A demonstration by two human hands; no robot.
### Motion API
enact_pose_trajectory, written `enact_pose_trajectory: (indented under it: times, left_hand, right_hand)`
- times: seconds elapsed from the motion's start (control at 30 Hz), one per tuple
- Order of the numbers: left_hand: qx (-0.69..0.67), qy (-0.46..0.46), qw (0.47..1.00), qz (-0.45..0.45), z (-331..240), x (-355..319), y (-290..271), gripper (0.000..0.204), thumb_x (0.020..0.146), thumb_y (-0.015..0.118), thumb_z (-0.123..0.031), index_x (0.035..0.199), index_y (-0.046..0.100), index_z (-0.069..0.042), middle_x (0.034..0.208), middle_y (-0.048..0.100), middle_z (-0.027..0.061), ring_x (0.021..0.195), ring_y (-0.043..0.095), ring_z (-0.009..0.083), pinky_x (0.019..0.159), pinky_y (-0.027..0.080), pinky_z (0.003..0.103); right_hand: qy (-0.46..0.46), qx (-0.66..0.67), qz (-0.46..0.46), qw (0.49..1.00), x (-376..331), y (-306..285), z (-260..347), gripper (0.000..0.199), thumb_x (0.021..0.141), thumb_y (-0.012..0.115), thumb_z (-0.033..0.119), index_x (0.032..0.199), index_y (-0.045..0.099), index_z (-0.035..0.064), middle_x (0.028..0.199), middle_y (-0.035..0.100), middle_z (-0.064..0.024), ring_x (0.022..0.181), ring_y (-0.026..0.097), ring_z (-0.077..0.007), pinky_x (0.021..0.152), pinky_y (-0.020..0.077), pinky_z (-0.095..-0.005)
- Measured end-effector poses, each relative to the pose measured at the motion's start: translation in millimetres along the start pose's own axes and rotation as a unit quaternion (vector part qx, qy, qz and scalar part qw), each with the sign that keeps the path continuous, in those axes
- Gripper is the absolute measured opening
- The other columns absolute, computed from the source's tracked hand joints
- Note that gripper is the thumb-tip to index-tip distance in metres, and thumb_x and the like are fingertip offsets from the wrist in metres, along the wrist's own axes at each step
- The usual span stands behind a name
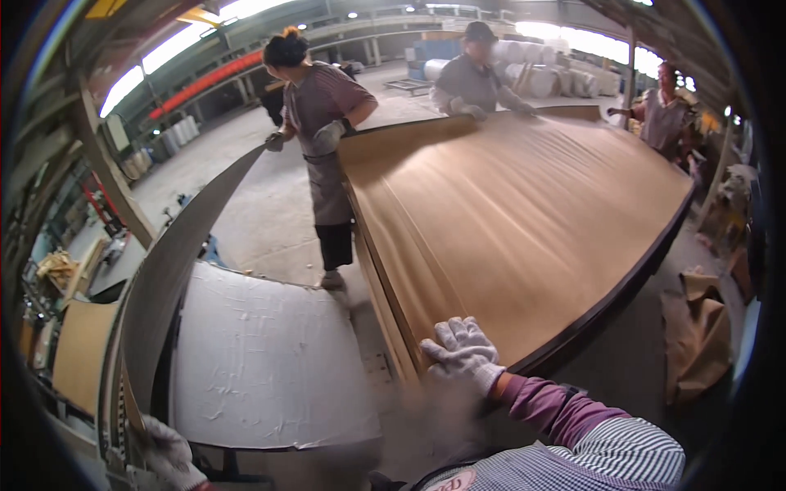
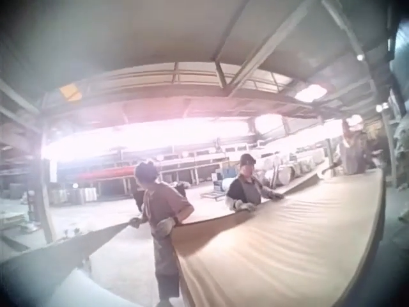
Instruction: Workers are moving and stacking large brown veneer or paper sheets onto a stack at an industrial facility.
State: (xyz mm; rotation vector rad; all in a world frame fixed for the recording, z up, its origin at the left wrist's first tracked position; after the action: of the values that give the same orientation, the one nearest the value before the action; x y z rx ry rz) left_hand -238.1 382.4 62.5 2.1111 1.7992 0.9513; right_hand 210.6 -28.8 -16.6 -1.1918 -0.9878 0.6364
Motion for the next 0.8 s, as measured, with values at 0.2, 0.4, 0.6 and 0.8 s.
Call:
enact_pose_trajectory:
  times: [0.2, 0.4, 0.6, 0.8]
  left_hand:
    - [-0.333, -0.082, 0.935, 0.093, -33, -4, 81, 0.017, 0.094, 0.057, -0.010, 0.100, 0.065, 0.004, 0.097, 0.070, 0.0140, 0.084, 0.070, 0.0185, 0.074, 0.061, 0.028]
    - [-0.337, -0.204, 0.895, 0.208, -29, -104, 181, 0.023, 0.093, 0.061, -0.022, 0.094, 0.066, 0.000, 0.084, 0.071, 0.0128, 0.075, 0.070, 0.0173, 0.067, 0.062, 0.029]
    - [0.114, -0.193, 0.960, 0.170, 27, -230, 178, 0.025, 0.101, 0.047, -0.027, 0.107, 0.062, -0.009, 0.098, 0.067, 0.0068, 0.080, 0.062, 0.0147, 0.066, 0.054, 0.028]
    - [0.115, -0.286, 0.940, 0.147, 57, -300, 232, 0.025, 0.100, 0.048, -0.025, 0.096, 0.065, -0.007, 0.077, 0.059, -0.0045, 0.063, 0.053, 0.0064, 0.054, 0.045, 0.024]
  right_hand:
    - [-0.068, 0.055, -0.101, 0.991, 1, 5, -2, 0.042, 0.075, 0.059, 0.042, 0.105, 0.061, 0.0133, 0.108, 0.055, -0.0155, 0.107, 0.048, -0.0341, 0.092, 0.0340, -0.0492]
    - [-0.073, 0.099, -0.123, 0.985, -9, 20, -10, 0.039, 0.069, 0.067, 0.037, 0.098, 0.061, 0.0115, 0.104, 0.058, -0.0107, 0.103, 0.051, -0.0313, 0.089, 0.0388, -0.0443]
    - [-0.018, 0.617, 0.181, 0.765, -43, -56, 86, 0.036, 0.094, 0.056, 0.022, 0.123, 0.056, 0.0018, 0.114, 0.062, -0.0151, 0.108, 0.059, -0.0235, 0.094, 0.0462, -0.0337]
    - [0.080, 0.838, 0.173, 0.512, -57, -77, 122, 0.047, 0.091, 0.061, 0.012, 0.135, 0.049, 0.0021, 0.131, 0.055, -0.0151, 0.118, 0.056, -0.0273, 0.098, 0.0461, -0.0385]
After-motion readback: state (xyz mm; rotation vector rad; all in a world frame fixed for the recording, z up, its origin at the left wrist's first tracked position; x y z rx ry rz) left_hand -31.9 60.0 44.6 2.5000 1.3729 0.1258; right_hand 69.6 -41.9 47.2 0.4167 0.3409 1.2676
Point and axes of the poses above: each hand's wrist, its own x-axis towards the middle knuckle, its own y-axis out of the palm, z = x × y, the point moved 6 cm from there along x, towards the middle knuckle
